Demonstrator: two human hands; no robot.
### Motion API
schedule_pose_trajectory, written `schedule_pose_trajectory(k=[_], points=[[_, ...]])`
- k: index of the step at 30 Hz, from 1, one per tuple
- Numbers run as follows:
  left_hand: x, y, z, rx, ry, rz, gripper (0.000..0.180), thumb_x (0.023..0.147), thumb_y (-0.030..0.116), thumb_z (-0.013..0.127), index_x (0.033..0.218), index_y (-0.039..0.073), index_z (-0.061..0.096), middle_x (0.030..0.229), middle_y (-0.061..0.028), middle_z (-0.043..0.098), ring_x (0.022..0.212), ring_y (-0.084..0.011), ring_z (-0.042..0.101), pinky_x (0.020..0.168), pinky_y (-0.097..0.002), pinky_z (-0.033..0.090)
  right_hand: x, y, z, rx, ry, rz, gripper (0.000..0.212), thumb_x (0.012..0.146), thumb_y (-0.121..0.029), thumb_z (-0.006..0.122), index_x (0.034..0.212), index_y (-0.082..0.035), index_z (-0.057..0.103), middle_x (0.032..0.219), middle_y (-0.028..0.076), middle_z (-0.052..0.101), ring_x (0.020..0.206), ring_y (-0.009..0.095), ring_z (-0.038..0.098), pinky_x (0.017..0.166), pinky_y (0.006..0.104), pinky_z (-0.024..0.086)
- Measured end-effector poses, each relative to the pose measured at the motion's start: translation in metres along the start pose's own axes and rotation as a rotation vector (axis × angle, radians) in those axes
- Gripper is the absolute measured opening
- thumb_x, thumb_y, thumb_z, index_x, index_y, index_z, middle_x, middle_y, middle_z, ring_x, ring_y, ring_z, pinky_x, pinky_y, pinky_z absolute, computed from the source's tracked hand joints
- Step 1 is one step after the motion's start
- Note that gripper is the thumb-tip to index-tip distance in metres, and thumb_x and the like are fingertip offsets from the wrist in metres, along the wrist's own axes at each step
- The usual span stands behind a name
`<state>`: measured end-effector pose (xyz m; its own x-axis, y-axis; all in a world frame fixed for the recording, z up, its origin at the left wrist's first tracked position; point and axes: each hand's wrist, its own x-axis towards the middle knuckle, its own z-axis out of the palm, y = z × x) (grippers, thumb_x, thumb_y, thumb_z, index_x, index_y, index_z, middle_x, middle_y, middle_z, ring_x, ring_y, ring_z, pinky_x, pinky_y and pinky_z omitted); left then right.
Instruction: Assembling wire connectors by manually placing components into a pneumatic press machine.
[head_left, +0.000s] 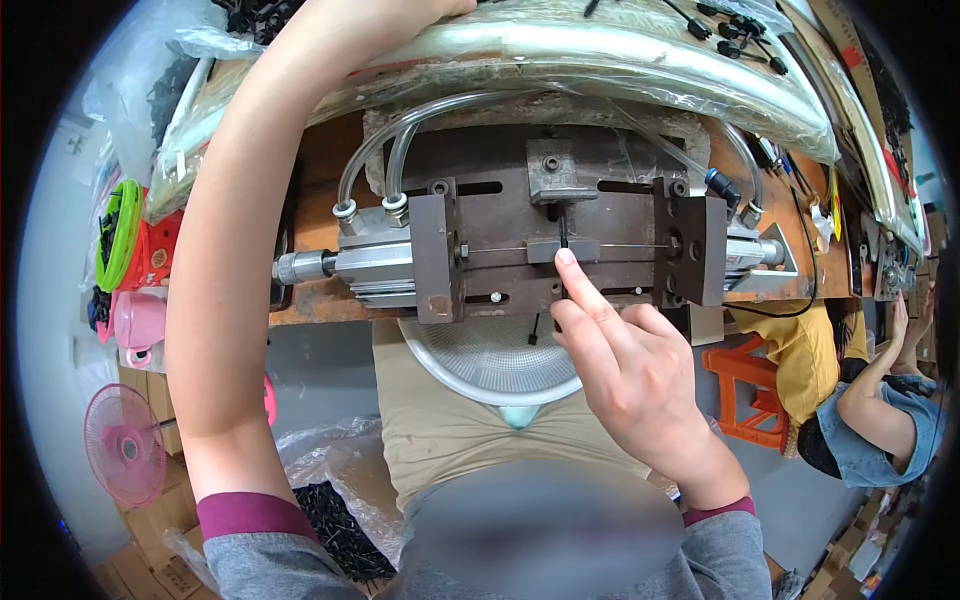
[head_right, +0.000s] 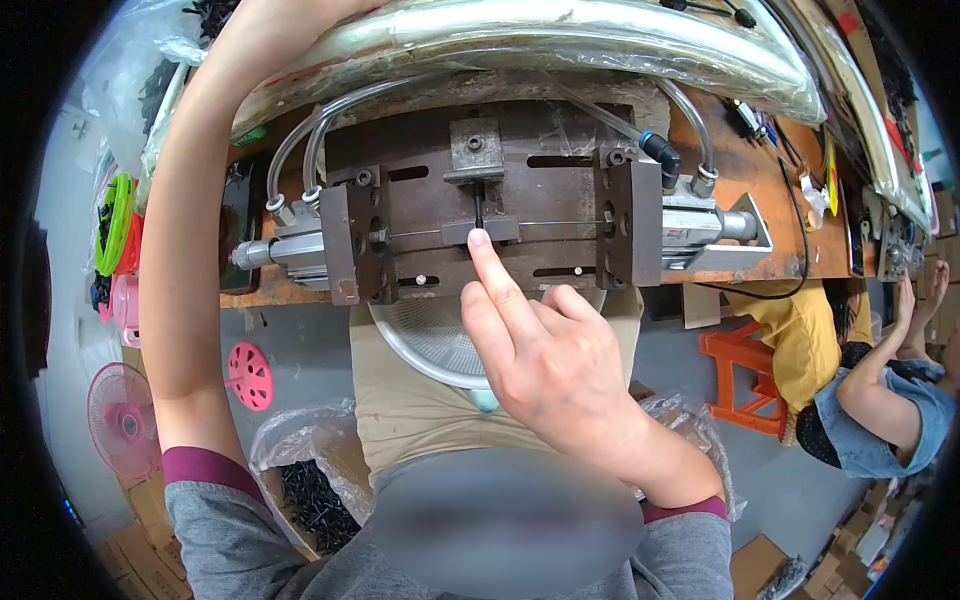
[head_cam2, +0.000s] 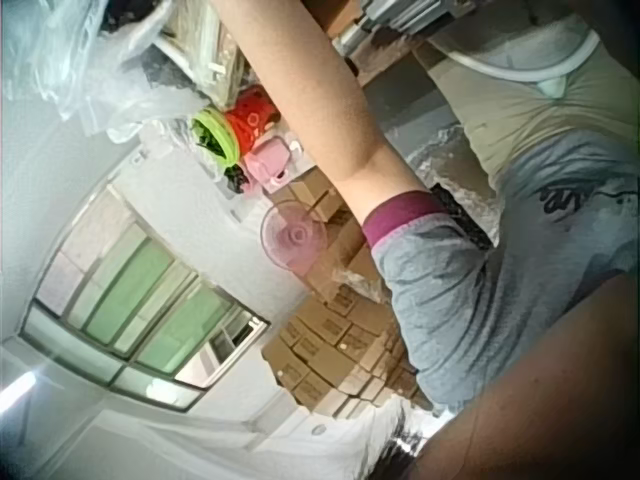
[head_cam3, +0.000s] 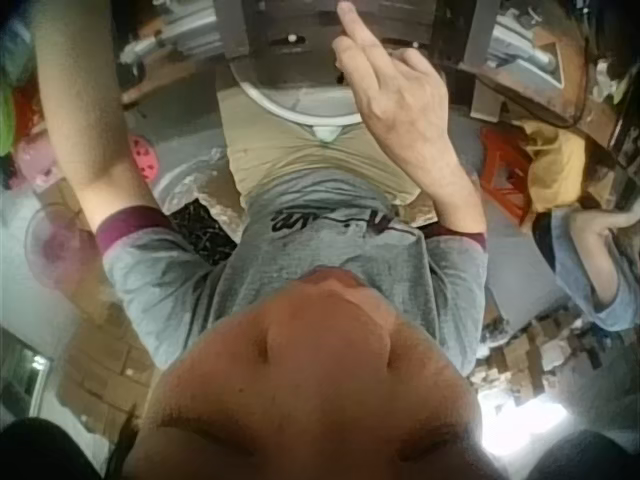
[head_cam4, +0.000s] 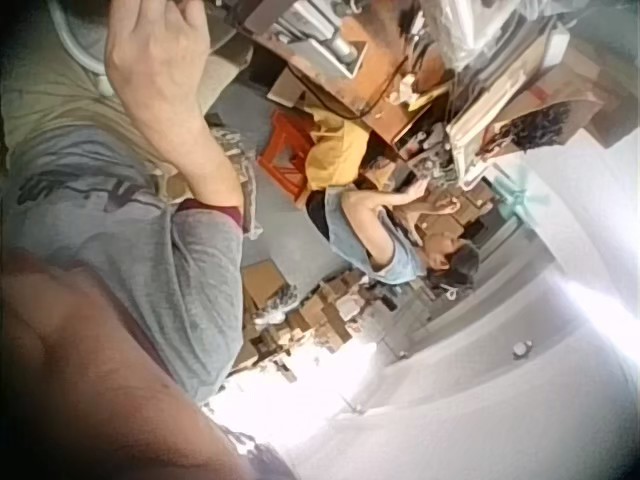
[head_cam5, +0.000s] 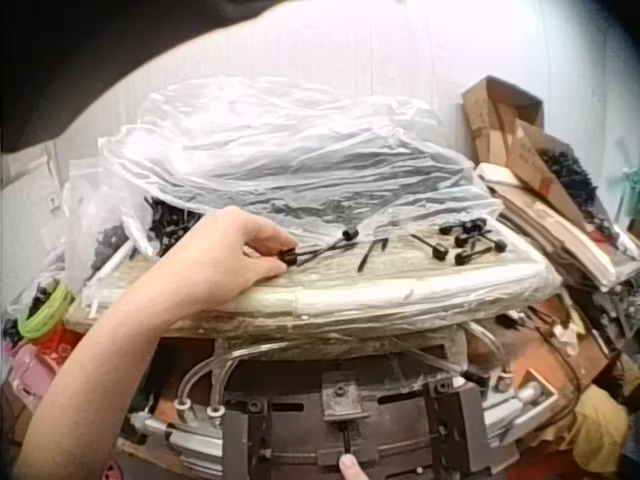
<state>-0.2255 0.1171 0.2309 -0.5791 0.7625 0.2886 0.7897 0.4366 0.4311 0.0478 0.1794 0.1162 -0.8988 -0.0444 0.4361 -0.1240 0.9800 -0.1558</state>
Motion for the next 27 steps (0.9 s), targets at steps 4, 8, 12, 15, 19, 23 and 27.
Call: schedule_pose_trajectory(k=[4, 8, 12, 15, 19, 23, 27], points=[[-0.002, 0.004, -0.006, -0.048, -0.066, 0.008, 0.028, 0.086, 0.011, 0.070, 0.111, -0.002, 0.072, 0.105, -0.0180, 0.074, 0.096, -0.0238, 0.071, 0.086, -0.0327, 0.056, 0.004, -0.007, -0.008, -0.003, -0.058, 0.066, 0.025, 0.080, -0.008, 0.074, 0.101, -0.001, 0.062, 0.133, 0.017, 0.063, 0.059, 0.015, 0.054, 0.061, 0.0261, 0.046], [0.007, -0.019, 0.014, -0.148, -0.018, 0.113, 0.027, 0.088, 0.012, 0.069, 0.110, -0.002, 0.072, 0.101, -0.0172, 0.075, 0.093, -0.0220, 0.071, 0.085, -0.0326, 0.056, 0.005, -0.006, -0.008, -0.023, -0.059, 0.028, 0.022, 0.079, -0.007, 0.067, 0.100, 0.001, 0.063, 0.131, 0.022, 0.063, 0.055, 0.011, 0.054, 0.060, 0.0258, 0.044], [0.009, -0.016, 0.009, -0.203, -0.042, 0.123, 0.029, 0.087, 0.012, 0.070, 0.113, -0.002, 0.071, 0.099, -0.0158, 0.075, 0.091, -0.0194, 0.071, 0.083, -0.0309, 0.056, 0.006, -0.006, -0.011, -0.059, -0.080, 0.008, 0.022, 0.079, -0.006, 0.064, 0.099, 0.002, 0.063, 0.130, 0.025, 0.063, 0.054, 0.009, 0.056, 0.060, 0.0258, 0.043], [-0.004, -0.009, -0.002, -0.292, 0.022, 0.096, 0.033, 0.085, 0.011, 0.073, 0.115, -0.001, 0.071, 0.096, -0.0141, 0.075, 0.085, -0.0161, 0.070, 0.079, -0.0284, 0.056, 0.009, -0.007, -0.016, -0.052, -0.071, 0.000, 0.023, 0.080, -0.009, 0.068, 0.100, 0.000, 0.064, 0.126, 0.022, 0.066, 0.056, 0.011, 0.058, 0.061, 0.0257, 0.045], [-0.045, 0.021, -0.031, -0.358, -0.057, -0.009, 0.034, 0.083, 0.010, 0.075, 0.115, -0.002, 0.071, 0.097, -0.0148, 0.075, 0.082, -0.0194, 0.070, 0.078, -0.0303, 0.056, 0.020, 0.008, -0.033, 0.144, -0.049, 0.049, 0.038, 0.077, -0.015, 0.082, 0.111, -0.005, 0.068, 0.121, 0.011, 0.069, 0.061, 0.019, 0.058, 0.059, 0.0294, 0.048], [-0.082, 0.018, -0.025, -0.380, 0.016, 0.095, 0.012, 0.083, 0.001, 0.076, 0.096, 0.000, 0.076, 0.096, -0.0067, 0.073, 0.086, -0.0126, 0.070, 0.072, -0.0238, 0.056, 0.071, 0.044, -0.052, 0.012, 0.304, -0.045, 0.029, 0.081, -0.010, 0.078, 0.107, -0.005, 0.069, 0.102, 0.010, 0.072, 0.070, 0.022, 0.064, 0.063, 0.0317, 0.052], [-0.126, 0.049, -0.008, -0.260, 0.199, 0.353, 0.029, 0.070, 0.001, 0.083, 0.098, 0.001, 0.076, 0.106, -0.0119, 0.072, 0.086, -0.0162, 0.071, 0.069, -0.0266, 0.058, 0.138, 0.117, -0.065, -0.587, 0.434, -0.270, 0.020, 0.089, -0.010, 0.071, 0.109, -0.009, 0.069, 0.085, 0.009, 0.066, 0.071, 0.019, 0.064, 0.065, 0.0294, 0.052]])
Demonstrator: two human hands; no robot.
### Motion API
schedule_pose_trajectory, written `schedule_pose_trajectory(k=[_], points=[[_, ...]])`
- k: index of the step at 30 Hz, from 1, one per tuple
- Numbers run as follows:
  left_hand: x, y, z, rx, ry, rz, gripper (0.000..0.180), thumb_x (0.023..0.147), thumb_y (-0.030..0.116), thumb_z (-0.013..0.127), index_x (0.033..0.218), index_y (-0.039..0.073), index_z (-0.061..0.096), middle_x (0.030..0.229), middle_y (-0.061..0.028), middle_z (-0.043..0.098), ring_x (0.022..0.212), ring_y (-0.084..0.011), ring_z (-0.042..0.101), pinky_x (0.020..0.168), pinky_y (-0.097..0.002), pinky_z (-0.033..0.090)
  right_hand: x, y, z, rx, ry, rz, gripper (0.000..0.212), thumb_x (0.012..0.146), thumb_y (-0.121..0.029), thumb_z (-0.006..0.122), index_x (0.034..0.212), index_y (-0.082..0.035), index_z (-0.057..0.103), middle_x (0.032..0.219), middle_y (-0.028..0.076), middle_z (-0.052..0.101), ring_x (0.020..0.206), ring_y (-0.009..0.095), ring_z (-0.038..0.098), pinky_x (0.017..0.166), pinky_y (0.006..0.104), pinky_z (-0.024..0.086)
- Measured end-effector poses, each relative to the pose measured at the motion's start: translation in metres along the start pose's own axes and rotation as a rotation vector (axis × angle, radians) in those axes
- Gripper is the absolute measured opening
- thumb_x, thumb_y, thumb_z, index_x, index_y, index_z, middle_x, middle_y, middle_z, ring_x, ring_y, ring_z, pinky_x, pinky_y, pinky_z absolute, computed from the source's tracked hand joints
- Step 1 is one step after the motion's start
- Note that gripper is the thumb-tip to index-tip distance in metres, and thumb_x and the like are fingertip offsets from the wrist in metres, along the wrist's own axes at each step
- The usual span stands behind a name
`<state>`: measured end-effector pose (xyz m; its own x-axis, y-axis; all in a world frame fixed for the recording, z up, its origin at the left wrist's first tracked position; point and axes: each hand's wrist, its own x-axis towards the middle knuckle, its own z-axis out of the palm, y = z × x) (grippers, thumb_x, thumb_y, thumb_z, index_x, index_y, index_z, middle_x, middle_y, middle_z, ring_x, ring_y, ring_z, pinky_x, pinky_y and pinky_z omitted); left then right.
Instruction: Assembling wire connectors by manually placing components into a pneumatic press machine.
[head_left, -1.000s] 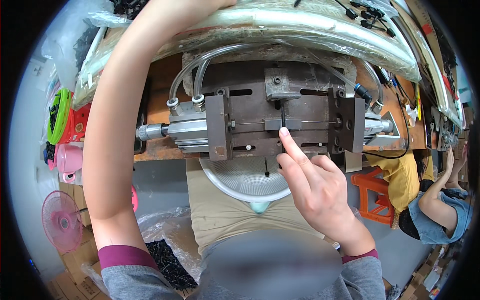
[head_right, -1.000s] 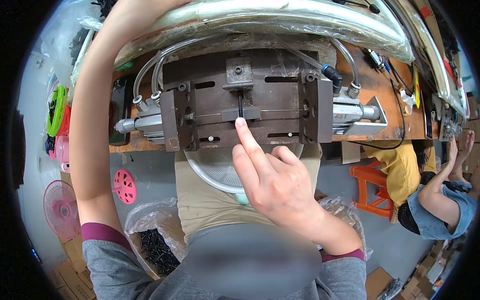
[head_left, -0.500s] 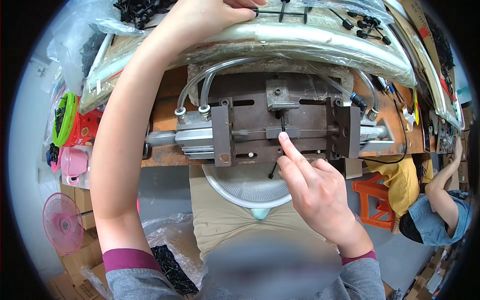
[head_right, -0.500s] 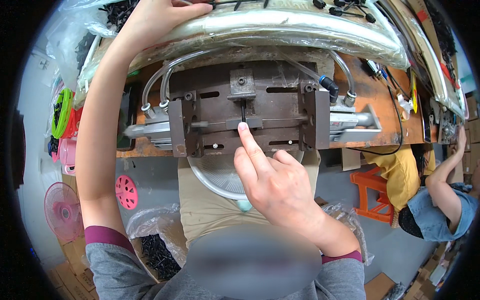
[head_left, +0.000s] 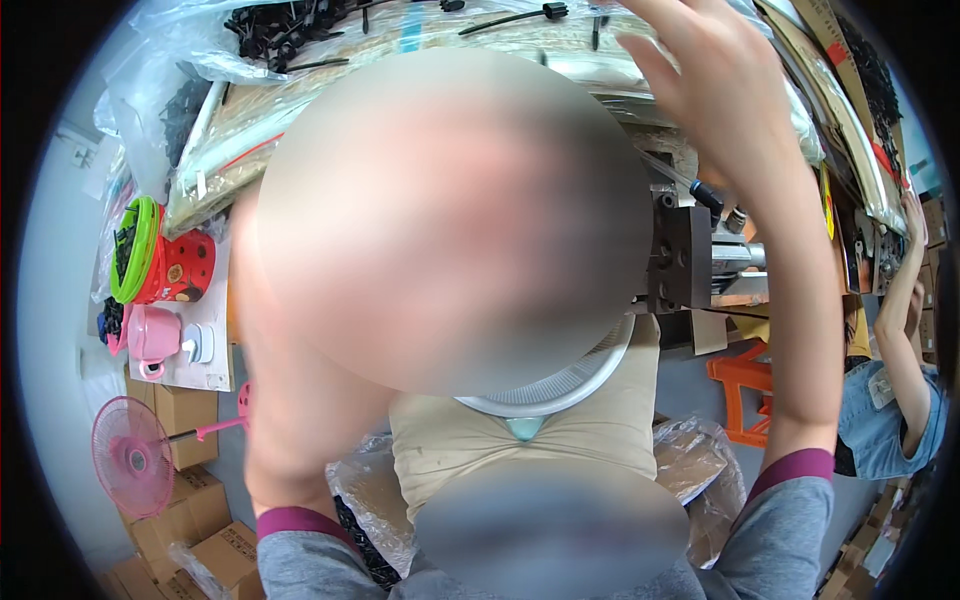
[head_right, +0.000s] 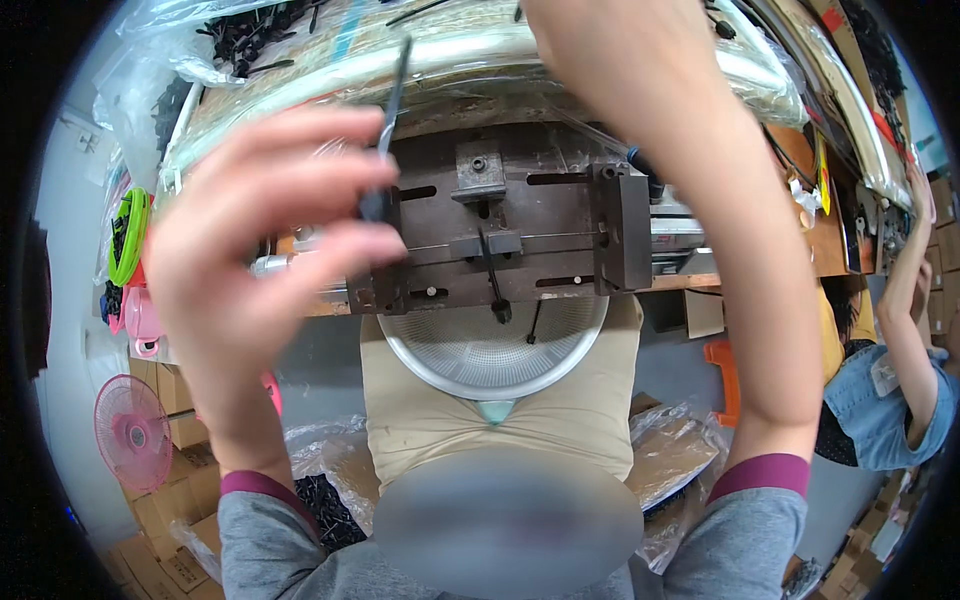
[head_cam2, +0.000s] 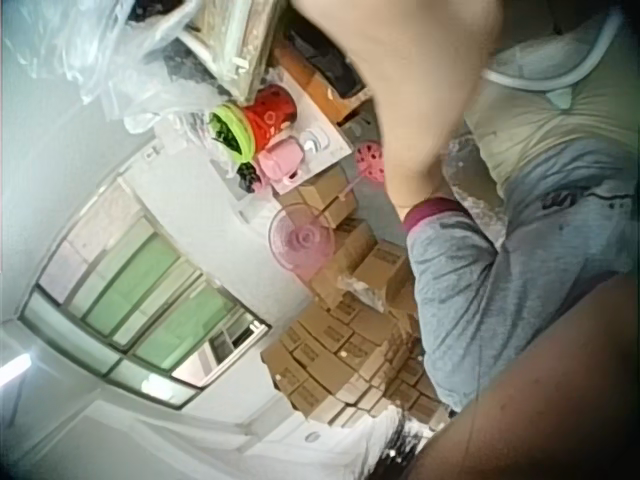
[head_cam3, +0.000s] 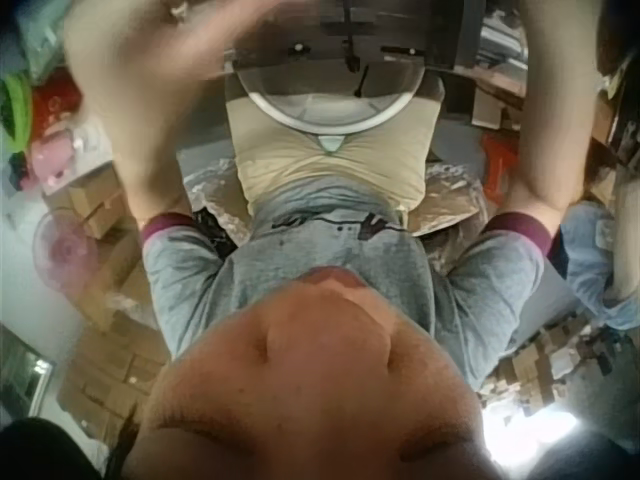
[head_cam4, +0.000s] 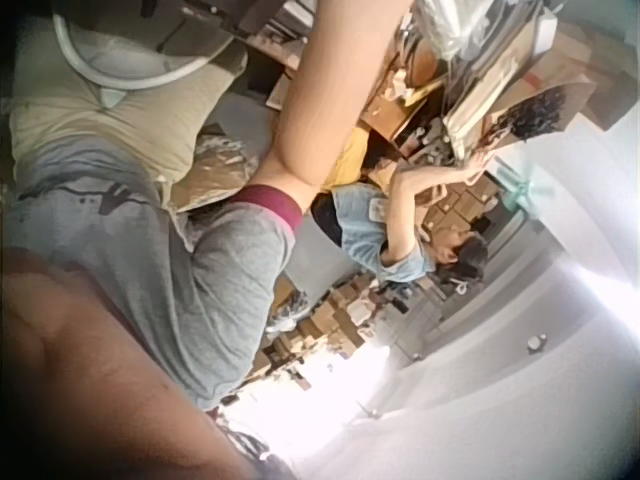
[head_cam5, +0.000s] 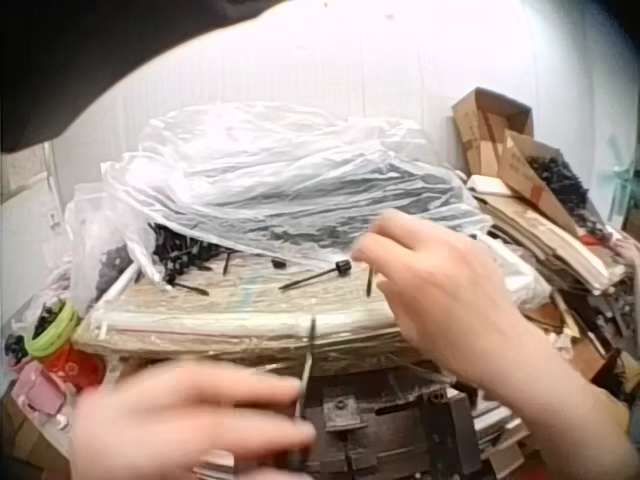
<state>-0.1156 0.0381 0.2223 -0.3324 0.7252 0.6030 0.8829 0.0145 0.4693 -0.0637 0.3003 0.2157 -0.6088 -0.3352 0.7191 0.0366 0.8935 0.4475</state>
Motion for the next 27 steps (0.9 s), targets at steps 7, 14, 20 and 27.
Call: schedule_pose_trajectory(k=[7, 14, 20, 27], points=[[-0.079, 0.018, 0.072, 0.100, -0.039, 0.039, 0.028, 0.070, 0.003, 0.081, 0.097, -0.002, 0.073, 0.119, -0.0198, 0.070, 0.080, -0.0220, 0.072, 0.065, -0.0286, 0.056, 0.063, 0.011, 0.039, 0.151, -0.728, 0.014, 0.032, 0.082, 0.002, 0.063, 0.114, -0.004, 0.067, 0.105, 0.018, 0.071, 0.103, 0.032, 0.067, 0.086, 0.0412, 0.054], [-0.089, 0.015, 0.096, 0.294, -0.074, -0.052, 0.027, 0.071, 0.007, 0.080, 0.096, 0.002, 0.073, 0.121, -0.0128, 0.071, 0.069, -0.0172, 0.068, 0.060, -0.0272, 0.050, 0.056, 0.012, 0.030, 0.179, -0.782, 0.019, 0.021, 0.082, 0.000, 0.063, 0.102, -0.002, 0.068, 0.091, 0.018, 0.071, 0.094, 0.033, 0.069, 0.083, 0.0431, 0.054], [-0.083, 0.011, 0.099, 0.297, -0.067, -0.078, 0.024, 0.070, 0.008, 0.080, 0.093, 0.004, 0.073, 0.123, -0.0109, 0.070, 0.066, -0.0156, 0.066, 0.058, -0.0268, 0.049, 0.040, 0.013, 0.016, 0.280, -0.570, -0.072, 0.024, 0.085, 0.000, 0.060, 0.107, -0.002, 0.070, 0.094, 0.016, 0.073, 0.089, 0.030, 0.070, 0.081, 0.0424, 0.055], [-0.080, 0.011, 0.097, 0.266, -0.083, -0.108, 0.025, 0.070, 0.009, 0.081, 0.094, 0.005, 0.073, 0.122, -0.0095, 0.071, 0.061, -0.0154, 0.065, 0.056, -0.0253, 0.049, 0.051, 0.011, 0.020, 0.225, -0.759, -0.053, 0.018, 0.085, -0.004, 0.063, 0.100, -0.001, 0.072, 0.092, 0.014, 0.074, 0.086, 0.028, 0.071, 0.079, 0.0392, 0.057]])
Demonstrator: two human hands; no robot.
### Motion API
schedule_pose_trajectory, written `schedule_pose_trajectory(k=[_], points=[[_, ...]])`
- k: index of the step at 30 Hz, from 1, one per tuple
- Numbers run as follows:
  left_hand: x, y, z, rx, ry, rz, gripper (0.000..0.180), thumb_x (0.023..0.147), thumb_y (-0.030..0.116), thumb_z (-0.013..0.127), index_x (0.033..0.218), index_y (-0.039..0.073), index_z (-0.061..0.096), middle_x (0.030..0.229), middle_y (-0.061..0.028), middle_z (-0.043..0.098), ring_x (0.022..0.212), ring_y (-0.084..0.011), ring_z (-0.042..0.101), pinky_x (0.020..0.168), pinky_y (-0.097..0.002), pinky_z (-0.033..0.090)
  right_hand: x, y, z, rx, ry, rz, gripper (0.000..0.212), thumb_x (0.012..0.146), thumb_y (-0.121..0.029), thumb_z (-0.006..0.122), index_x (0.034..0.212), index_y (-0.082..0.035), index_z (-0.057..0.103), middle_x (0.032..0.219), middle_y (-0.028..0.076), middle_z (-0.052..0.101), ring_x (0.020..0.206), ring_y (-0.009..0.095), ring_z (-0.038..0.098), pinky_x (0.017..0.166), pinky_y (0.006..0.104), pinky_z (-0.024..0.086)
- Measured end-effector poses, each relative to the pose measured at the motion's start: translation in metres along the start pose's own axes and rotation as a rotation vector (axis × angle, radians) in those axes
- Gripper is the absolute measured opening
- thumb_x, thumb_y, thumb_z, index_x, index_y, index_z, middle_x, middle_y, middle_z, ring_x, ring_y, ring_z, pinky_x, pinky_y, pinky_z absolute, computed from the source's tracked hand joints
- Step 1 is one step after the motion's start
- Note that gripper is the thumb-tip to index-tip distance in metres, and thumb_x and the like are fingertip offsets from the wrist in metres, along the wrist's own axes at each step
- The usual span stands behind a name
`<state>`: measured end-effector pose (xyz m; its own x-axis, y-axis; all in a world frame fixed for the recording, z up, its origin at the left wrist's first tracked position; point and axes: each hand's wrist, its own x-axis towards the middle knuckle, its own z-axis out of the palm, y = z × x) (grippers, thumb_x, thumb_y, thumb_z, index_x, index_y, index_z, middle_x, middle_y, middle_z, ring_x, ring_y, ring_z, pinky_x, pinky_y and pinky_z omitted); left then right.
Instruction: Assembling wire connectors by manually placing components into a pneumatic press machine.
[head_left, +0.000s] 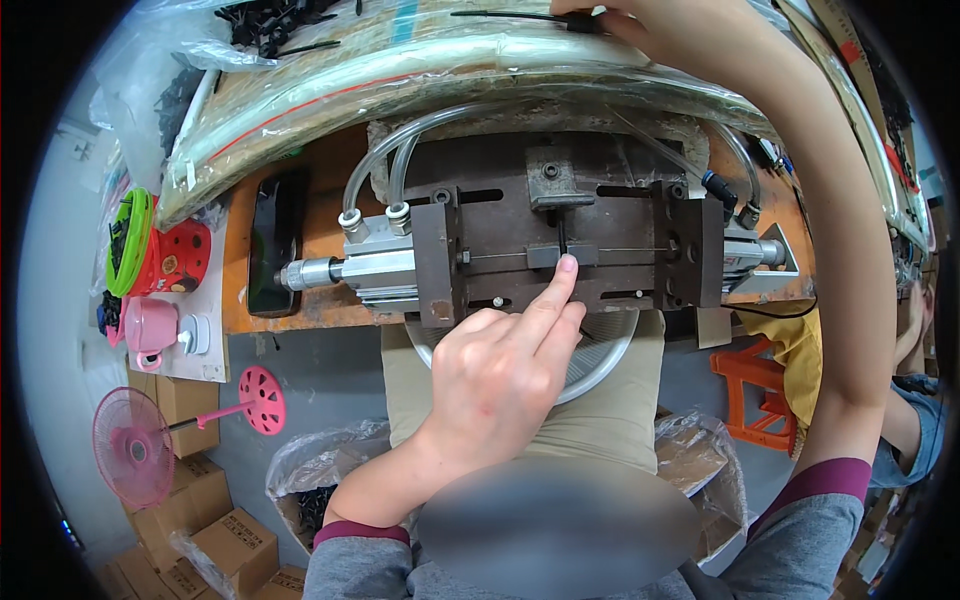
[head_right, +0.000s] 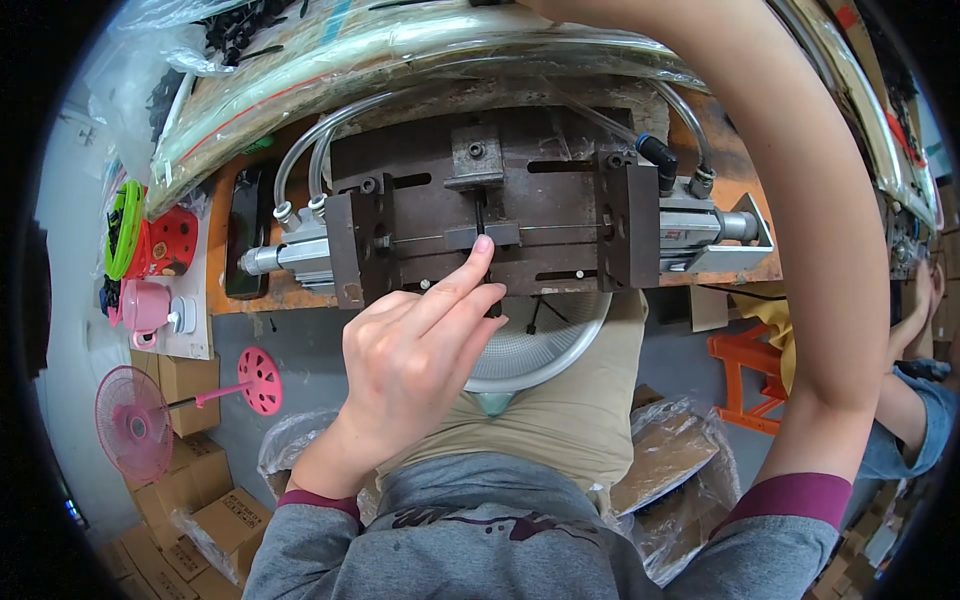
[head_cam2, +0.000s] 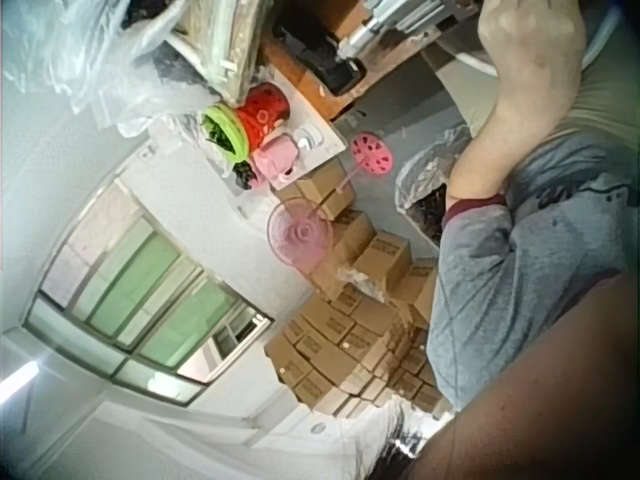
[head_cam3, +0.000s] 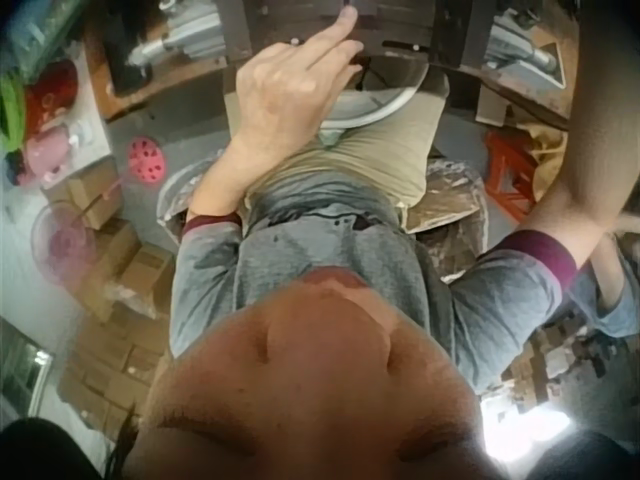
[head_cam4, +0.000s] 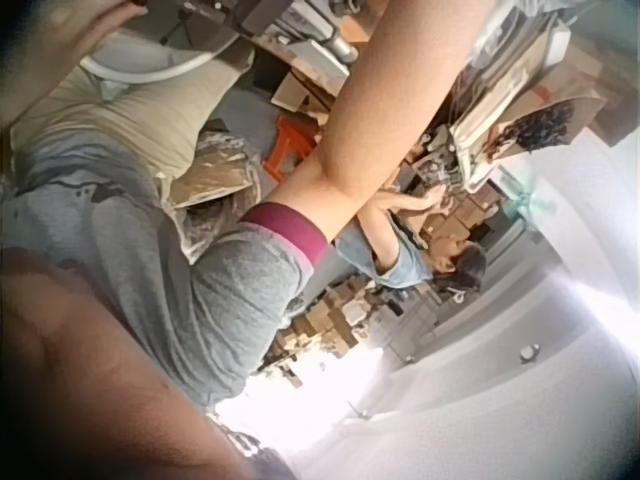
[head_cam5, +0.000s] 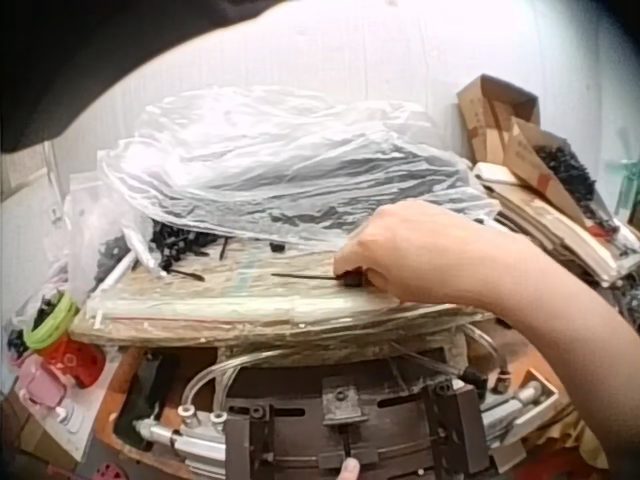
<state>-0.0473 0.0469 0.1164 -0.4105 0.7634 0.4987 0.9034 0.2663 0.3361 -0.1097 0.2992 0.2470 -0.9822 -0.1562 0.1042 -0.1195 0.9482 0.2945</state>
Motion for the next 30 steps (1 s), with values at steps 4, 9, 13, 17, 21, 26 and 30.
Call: schedule_pose_trajectory(k=[4, 9, 13, 17, 21, 26, 30], points=[[0.000, 0.000, -0.001, 0.021, -0.016, 0.011, 0.024, 0.071, 0.010, 0.081, 0.093, 0.005, 0.074, 0.122, -0.0097, 0.071, 0.060, -0.0154, 0.064, 0.056, -0.0249, 0.049, -0.018, -0.012, -0.006, -0.084, 0.182, -0.018, 0.013, 0.086, -0.007, 0.064, 0.094, -0.001, 0.072, 0.093, 0.013, 0.073, 0.081, 0.026, 0.070, 0.076, 0.0375, 0.057], [0.004, 0.001, -0.011, 0.045, -0.052, 0.028, 0.033, 0.072, 0.017, 0.083, 0.102, 0.005, 0.074, 0.121, -0.0107, 0.071, 0.062, -0.0154, 0.065, 0.057, -0.0255, 0.050, -0.036, -0.001, 0.003, 0.079, 0.359, 0.077, 0.016, 0.089, -0.009, 0.064, 0.101, -0.002, 0.071, 0.098, 0.012, 0.072, 0.085, 0.025, 0.070, 0.079, 0.0361, 0.056], [0.023, -0.002, -0.028, -0.068, 0.104, -0.003, 0.048, 0.072, 0.023, 0.087, 0.114, 0.005, 0.072, 0.118, -0.0127, 0.072, 0.075, -0.0170, 0.070, 0.067, -0.0256, 0.056, -0.041, -0.013, 0.003, 0.125, 0.432, 0.143, 0.022, 0.090, -0.008, 0.063, 0.110, -0.002, 0.070, 0.110, 0.013, 0.070, 0.100, 0.026, 0.067, 0.089, 0.0349, 0.053], [0.071, -0.030, -0.052, 0.179, 0.431, 0.234, 0.032, 0.076, 0.010, 0.084, 0.106, 0.004, 0.074, 0.110, -0.0130, 0.074, 0.091, -0.0252, 0.071, 0.085, -0.0332, 0.055, -0.031, 0.028, 0.017, 0.055, 0.302, 0.080, 0.021, 0.090, -0.010, 0.062, 0.109, -0.002, 0.069, 0.113, 0.014, 0.067, 0.107, 0.027, 0.063, 0.096, 0.0357, 0.049], [0.142, -0.057, -0.047, 0.478, 0.616, 0.131, 0.027, 0.082, 0.009, 0.075, 0.106, -0.002, 0.073, 0.097, -0.0165, 0.075, 0.083, -0.0318, 0.071, 0.081, -0.0362, 0.056, -0.018, 0.028, 0.016, -0.011, 0.104, 0.131, 0.016, 0.092, -0.010, 0.060, 0.105, -0.002, 0.065, 0.104, 0.015, 0.065, 0.103, 0.029, 0.062, 0.094, 0.0399, 0.049], [0.162, -0.135, -0.050, 0.141, 0.166, -0.010, 0.029, 0.072, 0.006, 0.082, 0.100, 0.001, 0.075, 0.105, -0.0141, 0.069, 0.078, -0.0279, 0.066, 0.074, -0.0358, 0.055, -0.047, -0.010, 0.005, 0.208, 0.484, 0.075, 0.024, 0.089, -0.007, 0.067, 0.114, -0.007, 0.067, 0.094, 0.012, 0.065, 0.085, 0.023, 0.063, 0.075, 0.0327, 0.050], [0.148, -0.102, -0.073, 0.180, 0.057, -0.126, 0.020, 0.082, 0.012, 0.072, 0.096, -0.001, 0.075, 0.102, -0.0198, 0.072, 0.081, -0.0370, 0.070, 0.079, -0.0414, 0.054, -0.099, -0.091, 0.014, 0.344, 0.653, 0.209, 0.030, 0.086, -0.001, 0.073, 0.115, -0.007, 0.071, 0.089, 0.009, 0.069, 0.078, 0.019, 0.068, 0.066, 0.0276, 0.054]])
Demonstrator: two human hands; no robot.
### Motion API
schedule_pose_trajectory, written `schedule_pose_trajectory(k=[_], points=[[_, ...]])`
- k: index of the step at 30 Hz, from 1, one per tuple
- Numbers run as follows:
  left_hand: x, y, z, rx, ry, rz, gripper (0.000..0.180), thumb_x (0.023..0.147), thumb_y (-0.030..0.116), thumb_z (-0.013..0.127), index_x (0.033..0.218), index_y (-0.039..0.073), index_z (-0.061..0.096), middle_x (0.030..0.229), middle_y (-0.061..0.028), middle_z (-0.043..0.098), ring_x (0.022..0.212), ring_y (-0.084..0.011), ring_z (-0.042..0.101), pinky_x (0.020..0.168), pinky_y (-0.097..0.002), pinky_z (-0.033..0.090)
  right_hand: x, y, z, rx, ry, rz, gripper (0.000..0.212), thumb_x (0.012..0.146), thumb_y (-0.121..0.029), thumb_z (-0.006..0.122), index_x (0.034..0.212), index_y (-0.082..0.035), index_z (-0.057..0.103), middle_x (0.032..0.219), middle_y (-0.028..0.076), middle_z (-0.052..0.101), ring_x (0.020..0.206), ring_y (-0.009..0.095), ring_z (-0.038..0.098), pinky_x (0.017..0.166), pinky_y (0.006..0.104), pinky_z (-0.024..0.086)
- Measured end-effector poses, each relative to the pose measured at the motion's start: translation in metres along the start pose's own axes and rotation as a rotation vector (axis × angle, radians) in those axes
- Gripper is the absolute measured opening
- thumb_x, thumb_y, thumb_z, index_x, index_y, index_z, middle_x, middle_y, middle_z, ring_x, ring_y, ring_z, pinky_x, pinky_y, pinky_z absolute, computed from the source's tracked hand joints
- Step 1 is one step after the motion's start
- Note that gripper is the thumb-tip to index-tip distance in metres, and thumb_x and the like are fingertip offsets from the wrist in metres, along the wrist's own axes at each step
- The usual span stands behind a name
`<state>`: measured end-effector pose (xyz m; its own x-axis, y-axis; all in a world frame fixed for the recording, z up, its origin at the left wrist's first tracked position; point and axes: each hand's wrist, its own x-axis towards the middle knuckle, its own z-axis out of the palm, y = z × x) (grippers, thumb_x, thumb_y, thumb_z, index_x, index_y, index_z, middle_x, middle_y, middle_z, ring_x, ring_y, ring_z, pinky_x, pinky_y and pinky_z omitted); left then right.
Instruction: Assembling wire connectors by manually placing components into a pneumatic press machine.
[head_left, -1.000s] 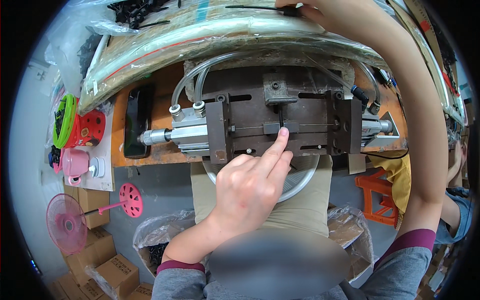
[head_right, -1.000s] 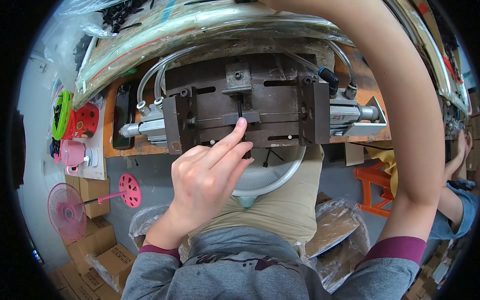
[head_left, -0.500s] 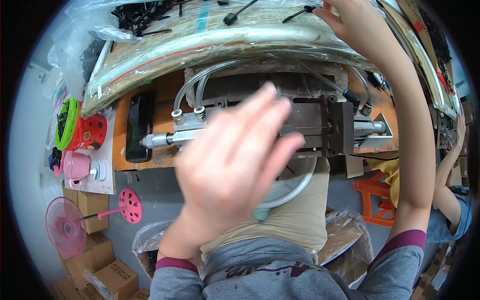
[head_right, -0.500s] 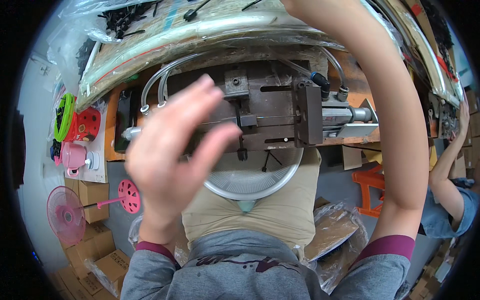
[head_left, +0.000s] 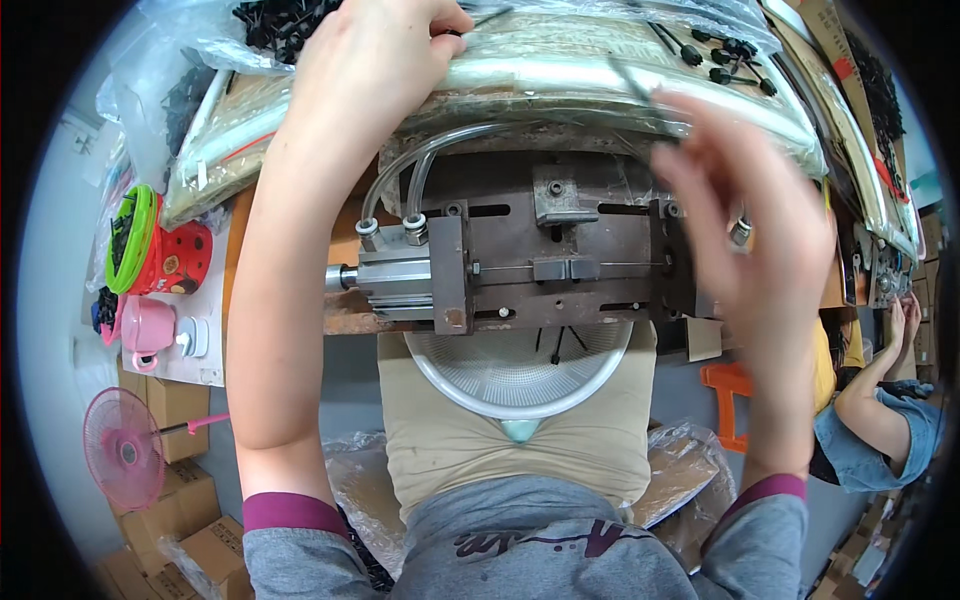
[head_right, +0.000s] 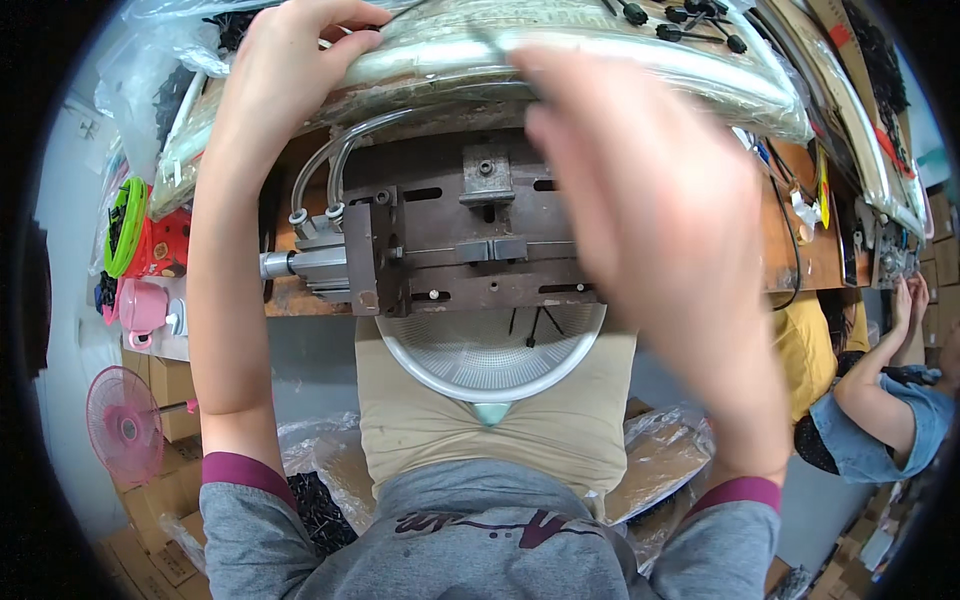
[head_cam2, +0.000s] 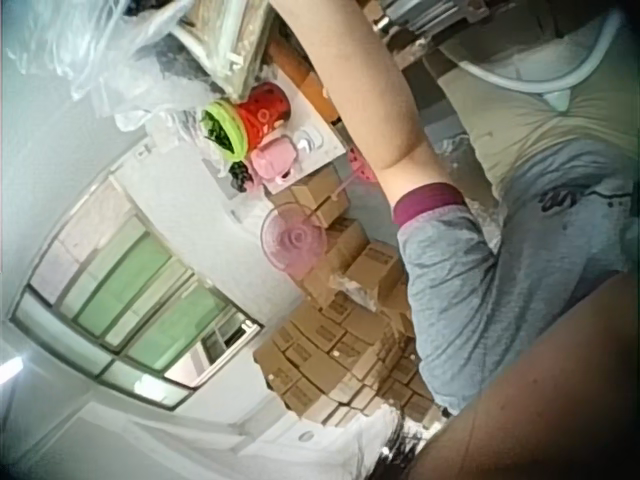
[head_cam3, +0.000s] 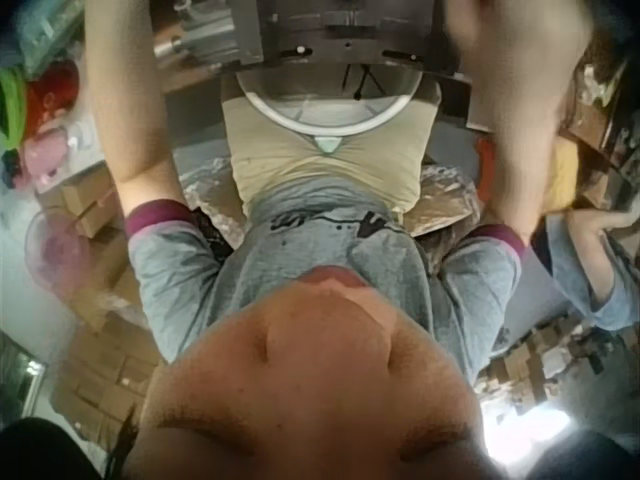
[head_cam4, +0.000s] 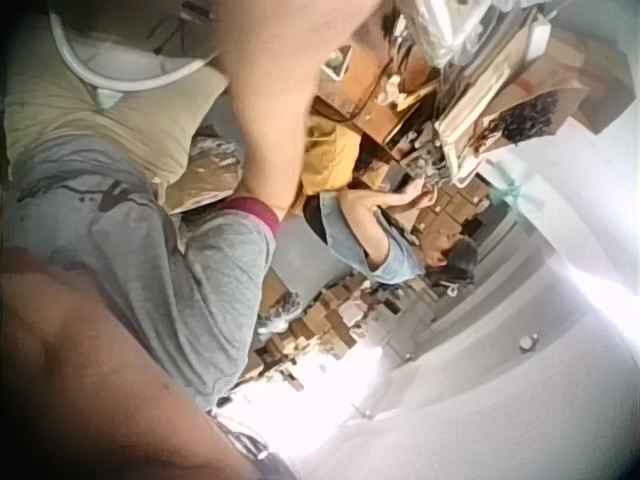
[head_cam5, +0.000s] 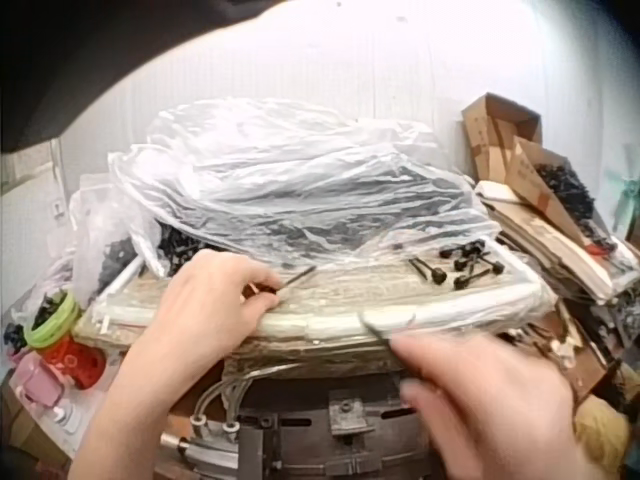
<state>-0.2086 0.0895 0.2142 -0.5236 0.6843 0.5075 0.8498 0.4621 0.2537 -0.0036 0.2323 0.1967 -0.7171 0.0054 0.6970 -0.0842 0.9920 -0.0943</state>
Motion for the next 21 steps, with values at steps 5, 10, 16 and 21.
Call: schedule_pose_trajectory(k=[5, 10, 16, 21], points=[[-0.037, 0.026, -0.018, -0.233, 0.192, 0.055, 0.019, 0.080, 0.004, 0.080, 0.098, 0.001, 0.075, 0.100, -0.0067, 0.073, 0.082, -0.0136, 0.070, 0.073, -0.0248, 0.055, -0.077, -0.043, 0.025, 0.104, 0.024, -0.100, 0.016, 0.076, 0.000, 0.072, 0.088, 0.010, 0.069, 0.099, 0.022, 0.068, 0.062, 0.019, 0.060, 0.050, 0.0285, 0.047], [-0.080, 0.056, -0.017, -0.335, 0.257, 0.082, 0.025, 0.072, -0.003, 0.082, 0.095, -0.001, 0.074, 0.099, -0.0062, 0.067, 0.083, -0.0120, 0.067, 0.068, -0.0221, 0.058, -0.097, -0.060, 0.056, 0.074, 0.005, 0.028, 0.021, 0.077, 0.000, 0.073, 0.091, 0.014, 0.067, 0.107, 0.025, 0.066, 0.062, 0.017, 0.056, 0.053, 0.0269, 0.047], [-0.113, 0.062, -0.013, -0.380, 0.286, 0.091, 0.036, 0.061, 0.001, 0.088, 0.095, 0.000, 0.074, 0.106, -0.0117, 0.067, 0.090, -0.0178, 0.067, 0.068, -0.0244, 0.057, -0.095, -0.072, 0.052, 0.035, -0.155, 0.130, 0.032, 0.075, 0.003, 0.069, 0.102, 0.018, 0.066, 0.125, 0.027, 0.060, 0.071, 0.016, 0.057, 0.057, 0.0271, 0.051], [-0.132, 0.063, -0.016, -0.420, 0.200, 0.049, 0.040, 0.058, 0.007, 0.090, 0.094, 0.002, 0.075, 0.109, -0.0133, 0.067, 0.093, -0.0212, 0.066, 0.073, -0.0282, 0.054, -0.089, -0.068, 0.043, 0.013, -0.214, 0.086, 0.030, 0.074, 0.003, 0.070, 0.101, 0.016, 0.068, 0.125, 0.024, 0.061, 0.068, 0.015, 0.054, 0.056, 0.0271, 0.047]])
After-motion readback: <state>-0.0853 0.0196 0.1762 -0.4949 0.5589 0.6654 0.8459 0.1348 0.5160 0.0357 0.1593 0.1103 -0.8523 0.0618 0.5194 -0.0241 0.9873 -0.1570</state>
